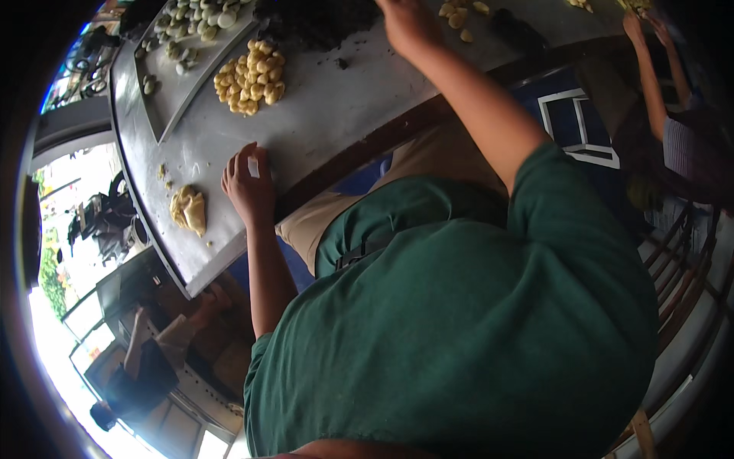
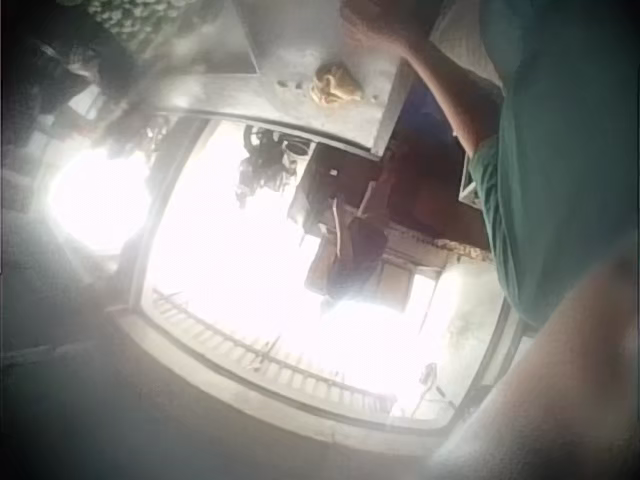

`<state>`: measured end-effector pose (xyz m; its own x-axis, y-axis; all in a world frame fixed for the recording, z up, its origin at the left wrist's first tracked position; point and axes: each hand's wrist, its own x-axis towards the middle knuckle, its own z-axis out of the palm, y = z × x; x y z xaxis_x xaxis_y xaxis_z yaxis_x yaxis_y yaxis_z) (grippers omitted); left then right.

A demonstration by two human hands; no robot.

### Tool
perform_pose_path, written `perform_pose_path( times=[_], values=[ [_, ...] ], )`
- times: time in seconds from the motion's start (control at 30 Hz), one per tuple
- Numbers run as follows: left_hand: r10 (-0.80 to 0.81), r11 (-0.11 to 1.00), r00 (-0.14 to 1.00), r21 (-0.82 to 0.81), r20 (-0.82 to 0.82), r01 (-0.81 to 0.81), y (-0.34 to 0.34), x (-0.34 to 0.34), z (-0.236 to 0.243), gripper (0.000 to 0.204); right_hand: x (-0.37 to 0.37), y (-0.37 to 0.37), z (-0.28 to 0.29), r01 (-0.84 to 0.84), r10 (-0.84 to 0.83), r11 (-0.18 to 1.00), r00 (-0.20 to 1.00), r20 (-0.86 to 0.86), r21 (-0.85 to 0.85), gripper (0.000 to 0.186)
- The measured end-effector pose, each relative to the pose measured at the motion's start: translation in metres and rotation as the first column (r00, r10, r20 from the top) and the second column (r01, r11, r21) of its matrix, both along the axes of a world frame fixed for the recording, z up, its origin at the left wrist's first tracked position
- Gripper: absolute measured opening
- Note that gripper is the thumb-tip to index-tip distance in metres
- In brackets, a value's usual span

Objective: The person takes small portions of dark filling and wraps them in flattened pieces of yellow dough, rolling them into small balls and placing them on a tray.

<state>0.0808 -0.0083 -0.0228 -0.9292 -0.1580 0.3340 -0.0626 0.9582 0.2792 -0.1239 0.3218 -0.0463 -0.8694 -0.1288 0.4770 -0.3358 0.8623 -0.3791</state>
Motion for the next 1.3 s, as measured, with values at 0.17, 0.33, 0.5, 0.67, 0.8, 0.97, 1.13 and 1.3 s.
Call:
perform_pose_path(
  times=[0.17,0.33,0.5,0.67,0.8,0.97,1.13,1.3],
  values=[
    [0.04,0.999,0.999,0.019,-0.025,-0.04,0.001,-0.003,-0.003,0.022,0.012,-0.009,-0.013,0.059,-0.102,0.98,0.969,0.224,0.192,0.034],
    [0.025,0.998,0.999,0.058,-0.046,-0.022,-0.001,0.0,0.0,0.022,0.043,0.001,0.005,-0.33,0.347,0.938,0.911,0.224,-0.111,0.033],
    [0.044,0.999,0.998,0.015,-0.043,-0.043,0.0,0.001,-0.005,0.025,0.066,0.032,-0.018,-0.187,0.188,0.981,0.982,0.026,-0.049,0.036],
    [0.06,0.998,0.998,-0.027,0.002,-0.06,0.001,0.001,-0.001,0.028,0.085,0.006,-0.006,-0.31,0.311,0.95,0.948,0.06,-0.025,0.038],
    [0.059,0.998,0.998,0.02,0.006,-0.059,0.002,0.002,0.0,0.025,0.033,-0.018,0.001,-0.395,0.397,0.915,0.918,0.001,-0.077,0.034],
    [-0.009,0.998,0.996,0.062,-0.086,0.015,-0.008,0.001,-0.009,0.023,0.057,-0.02,-0.012,-0.317,0.318,0.948,0.948,-0.01,0.03,0.03],
    [0.046,0.999,0.994,0.017,-0.097,-0.044,-0.003,-0.002,-0.005,0.022,0.075,0.007,0.002,-0.447,0.455,0.89,0.877,0.153,-0.087,0.034],
    [0.071,0.997,0.997,0.02,0.0,-0.071,-0.001,0.003,-0.001,0.021,0.117,-0.012,-0.001,-0.276,0.269,0.96,0.955,0.127,0.046,0.036]
  ],
)
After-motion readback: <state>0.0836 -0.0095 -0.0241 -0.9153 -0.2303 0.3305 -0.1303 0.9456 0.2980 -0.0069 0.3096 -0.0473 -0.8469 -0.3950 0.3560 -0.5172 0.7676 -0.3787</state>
